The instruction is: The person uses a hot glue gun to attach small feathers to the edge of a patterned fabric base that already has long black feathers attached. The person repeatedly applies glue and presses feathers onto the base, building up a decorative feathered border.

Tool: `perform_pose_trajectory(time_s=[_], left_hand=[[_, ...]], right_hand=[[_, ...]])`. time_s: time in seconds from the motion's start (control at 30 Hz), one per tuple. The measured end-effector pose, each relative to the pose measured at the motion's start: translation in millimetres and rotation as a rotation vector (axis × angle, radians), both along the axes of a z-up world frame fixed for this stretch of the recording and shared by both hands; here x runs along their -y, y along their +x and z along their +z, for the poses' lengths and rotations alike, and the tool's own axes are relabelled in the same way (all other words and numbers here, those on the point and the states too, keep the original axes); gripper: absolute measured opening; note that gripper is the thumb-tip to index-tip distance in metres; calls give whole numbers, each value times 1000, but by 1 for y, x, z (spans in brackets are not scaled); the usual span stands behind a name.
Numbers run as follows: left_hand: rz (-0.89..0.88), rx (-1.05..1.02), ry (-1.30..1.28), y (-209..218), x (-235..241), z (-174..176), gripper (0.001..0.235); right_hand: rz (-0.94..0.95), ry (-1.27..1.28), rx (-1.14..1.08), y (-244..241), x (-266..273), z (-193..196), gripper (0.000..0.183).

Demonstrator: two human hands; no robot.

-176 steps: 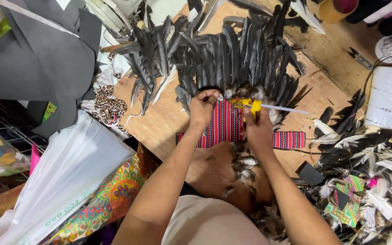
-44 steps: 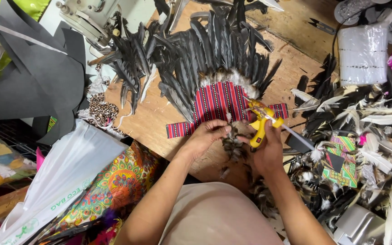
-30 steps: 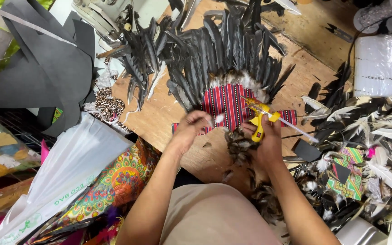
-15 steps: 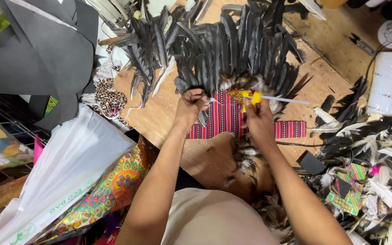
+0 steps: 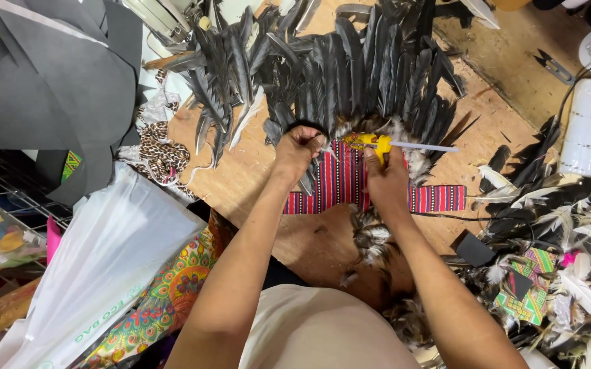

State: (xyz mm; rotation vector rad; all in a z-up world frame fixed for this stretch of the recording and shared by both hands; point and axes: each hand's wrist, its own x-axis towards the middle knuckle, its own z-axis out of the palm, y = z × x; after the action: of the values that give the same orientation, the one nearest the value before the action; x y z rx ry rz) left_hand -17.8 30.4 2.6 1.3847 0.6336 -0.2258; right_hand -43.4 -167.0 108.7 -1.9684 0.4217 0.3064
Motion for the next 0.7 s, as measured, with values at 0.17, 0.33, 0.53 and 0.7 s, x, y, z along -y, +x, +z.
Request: perform_pose_trajectory(time_s=[0.17, 0.33, 0.53, 0.7], left_hand=[[-31, 11, 32, 16, 10, -71, 16], [-153, -23, 221, 22, 15, -41, 16], [-235, 13, 363, 30, 23, -6, 14], [-276, 9, 415, 31, 25, 1, 15]], right_hand=[[-1, 10, -7, 2, 5, -2, 36], [-47, 17, -49, -4, -2, 41, 34], [-129, 105, -34, -16, 3, 58, 30], [-177, 197, -4, -31, 18, 31, 30]])
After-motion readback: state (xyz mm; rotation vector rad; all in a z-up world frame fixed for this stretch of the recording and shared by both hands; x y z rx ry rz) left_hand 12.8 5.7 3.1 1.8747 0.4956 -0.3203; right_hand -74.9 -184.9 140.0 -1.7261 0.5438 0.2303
